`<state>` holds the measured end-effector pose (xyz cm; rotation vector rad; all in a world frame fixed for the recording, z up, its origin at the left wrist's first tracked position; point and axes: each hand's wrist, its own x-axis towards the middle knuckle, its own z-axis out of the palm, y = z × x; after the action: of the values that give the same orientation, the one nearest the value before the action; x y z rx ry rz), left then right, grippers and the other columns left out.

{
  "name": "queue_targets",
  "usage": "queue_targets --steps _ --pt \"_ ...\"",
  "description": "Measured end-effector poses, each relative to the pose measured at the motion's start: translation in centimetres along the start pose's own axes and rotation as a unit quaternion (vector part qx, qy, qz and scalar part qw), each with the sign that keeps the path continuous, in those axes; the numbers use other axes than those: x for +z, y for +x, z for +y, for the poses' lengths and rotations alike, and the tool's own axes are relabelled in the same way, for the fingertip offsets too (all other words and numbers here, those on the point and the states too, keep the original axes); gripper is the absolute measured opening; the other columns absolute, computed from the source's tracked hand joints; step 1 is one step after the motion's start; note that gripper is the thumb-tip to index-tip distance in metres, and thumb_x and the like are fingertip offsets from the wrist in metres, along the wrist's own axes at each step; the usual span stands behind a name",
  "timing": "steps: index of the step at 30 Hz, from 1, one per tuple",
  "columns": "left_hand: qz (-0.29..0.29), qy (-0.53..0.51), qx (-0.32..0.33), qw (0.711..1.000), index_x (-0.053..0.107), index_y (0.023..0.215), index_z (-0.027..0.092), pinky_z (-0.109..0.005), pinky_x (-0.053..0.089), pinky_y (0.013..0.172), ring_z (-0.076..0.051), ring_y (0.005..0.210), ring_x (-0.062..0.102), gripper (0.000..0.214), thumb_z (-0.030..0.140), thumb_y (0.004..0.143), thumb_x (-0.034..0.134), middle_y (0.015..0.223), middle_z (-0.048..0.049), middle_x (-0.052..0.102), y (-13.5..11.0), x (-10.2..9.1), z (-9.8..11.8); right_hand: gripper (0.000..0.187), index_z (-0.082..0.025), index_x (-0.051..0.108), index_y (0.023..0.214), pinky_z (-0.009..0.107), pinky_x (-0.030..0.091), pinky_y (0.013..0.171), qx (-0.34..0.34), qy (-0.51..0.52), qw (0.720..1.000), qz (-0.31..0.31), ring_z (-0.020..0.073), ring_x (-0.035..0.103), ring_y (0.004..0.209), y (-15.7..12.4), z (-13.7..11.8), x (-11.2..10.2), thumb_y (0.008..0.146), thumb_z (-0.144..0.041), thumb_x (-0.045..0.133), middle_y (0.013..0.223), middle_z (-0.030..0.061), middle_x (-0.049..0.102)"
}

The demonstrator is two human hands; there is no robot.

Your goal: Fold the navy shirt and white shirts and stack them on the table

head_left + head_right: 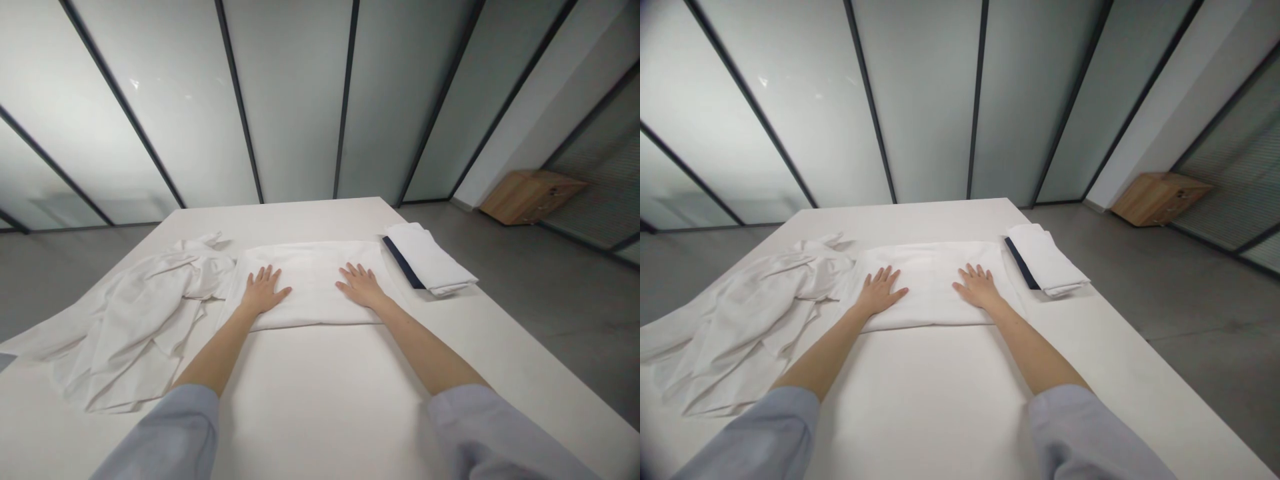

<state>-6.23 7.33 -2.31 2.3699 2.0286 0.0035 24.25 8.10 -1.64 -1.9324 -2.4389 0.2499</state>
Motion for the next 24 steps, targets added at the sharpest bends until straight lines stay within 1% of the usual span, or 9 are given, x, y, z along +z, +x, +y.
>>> queue_targets --steps 6,10,13,15,18,19,21,23,24 --pt "0.004 0.004 0.001 1.0 0.031 0.149 0.02 -0.056 0.016 0.113 -0.033 0.144 0.019 0.08 0.07 0.087 0.027 0.156 -0.0147 0.023 -0.2 0.1 0.1 0.063 -0.025 0.035 0.147 0.055 0.017 0.112 -0.003 0.004 1.0 -0.004 0.0346 0.018 0.143 -0.2 -0.1 -0.1 0.094 -0.058 0.027 0.158 0.008 0.021" --pt "0.013 0.015 0.015 1.0 0.027 0.15 0.02 -0.056 0.014 0.113 -0.034 0.145 0.013 0.081 0.07 0.087 0.027 0.157 -0.0144 0.02 -0.7 0.3 0.5 0.063 -0.025 0.034 0.148 0.055 0.017 0.113 -0.016 0.004 1.0 -0.005 0.0338 0.018 0.143 0.2 0.4 0.0 0.094 -0.058 0.028 0.158 0.0082 0.021" --pt "0.019 0.026 0.058 0.998 0.027 0.15 0.021 -0.052 0.01 0.115 -0.031 0.146 0.012 0.074 0.065 0.09 0.024 0.157 -0.012 0.021 -1.4 0.3 1.3 0.064 -0.025 0.035 0.147 0.053 0.017 0.113 -0.051 0.0 0.999 -0.007 0.0325 0.018 0.143 1.3 1.3 0.1 0.093 -0.059 0.031 0.158 0.0078 0.022" --pt "0.001 0.03 0.078 0.996 0.027 0.15 0.018 -0.051 0.01 0.115 -0.03 0.146 0.012 0.072 0.061 0.092 0.022 0.157 -0.0129 0.02 -2.0 0.3 2.3 0.066 -0.026 0.037 0.146 0.049 0.017 0.114 -0.071 -0.006 0.997 -0.006 0.0318 0.019 0.143 2.3 2.2 0.0 0.091 -0.061 0.035 0.157 0.0078 0.023" --pt "-0.03 0.028 0.094 0.995 0.025 0.151 0.016 -0.053 0.015 0.114 -0.033 0.145 0.015 0.072 0.06 0.093 0.022 0.157 -0.0161 0.02 -3.4 0.0 3.8 0.076 -0.022 0.036 0.147 0.05 0.016 0.113 -0.055 -0.028 0.998 0.003 0.0346 0.018 0.143 4.0 3.2 -0.5 0.086 -0.068 0.041 0.157 0.0122 0.024" --pt "-0.031 0.025 0.108 0.993 0.026 0.15 0.017 -0.054 0.017 0.113 -0.034 0.144 0.016 0.072 0.06 0.093 0.022 0.156 -0.0163 0.021 -3.9 -0.1 4.2 0.08 -0.02 0.036 0.147 0.051 0.016 0.113 -0.036 -0.037 0.999 0.009 0.0362 0.018 0.142 4.6 3.3 -0.7 0.084 -0.07 0.042 0.156 0.0143 0.024" --pt "-0.016 0.019 0.173 0.985 0.029 0.149 0.02 -0.055 0.016 0.113 -0.033 0.144 0.016 0.069 0.06 0.093 0.023 0.156 -0.0144 0.022 -5.1 -0.2 4.9 0.086 -0.016 0.035 0.146 0.053 0.015 0.112 0.015 -0.052 0.998 0.026 0.039 0.017 0.142 5.5 3.0 -1.1 0.082 -0.072 0.045 0.155 0.0182 0.026" --pt "0.0 0.009 0.254 0.967 0.03 0.149 0.025 -0.053 0.012 0.115 -0.03 0.145 0.015 0.064 0.058 0.094 0.022 0.157 -0.0108 0.022 -6.0 -0.2 5.4 0.086 -0.011 0.036 0.145 0.054 0.012 0.112 0.057 -0.061 0.995 0.053 0.0405 0.016 0.142 6.2 2.0 -1.5 0.082 -0.07 0.047 0.153 0.0214 0.027" --pt "0.002 0.002 0.279 0.96 0.029 0.149 0.027 -0.053 0.011 0.115 -0.029 0.145 0.014 0.063 0.058 0.095 0.021 0.157 -0.0094 0.022 -6.4 -0.1 5.6 0.084 -0.01 0.036 0.145 0.055 0.01 0.112 0.066 -0.063 0.993 0.07 0.0407 0.014 0.142 6.2 1.2 -1.6 0.084 -0.066 0.048 0.153 0.0223 0.027"
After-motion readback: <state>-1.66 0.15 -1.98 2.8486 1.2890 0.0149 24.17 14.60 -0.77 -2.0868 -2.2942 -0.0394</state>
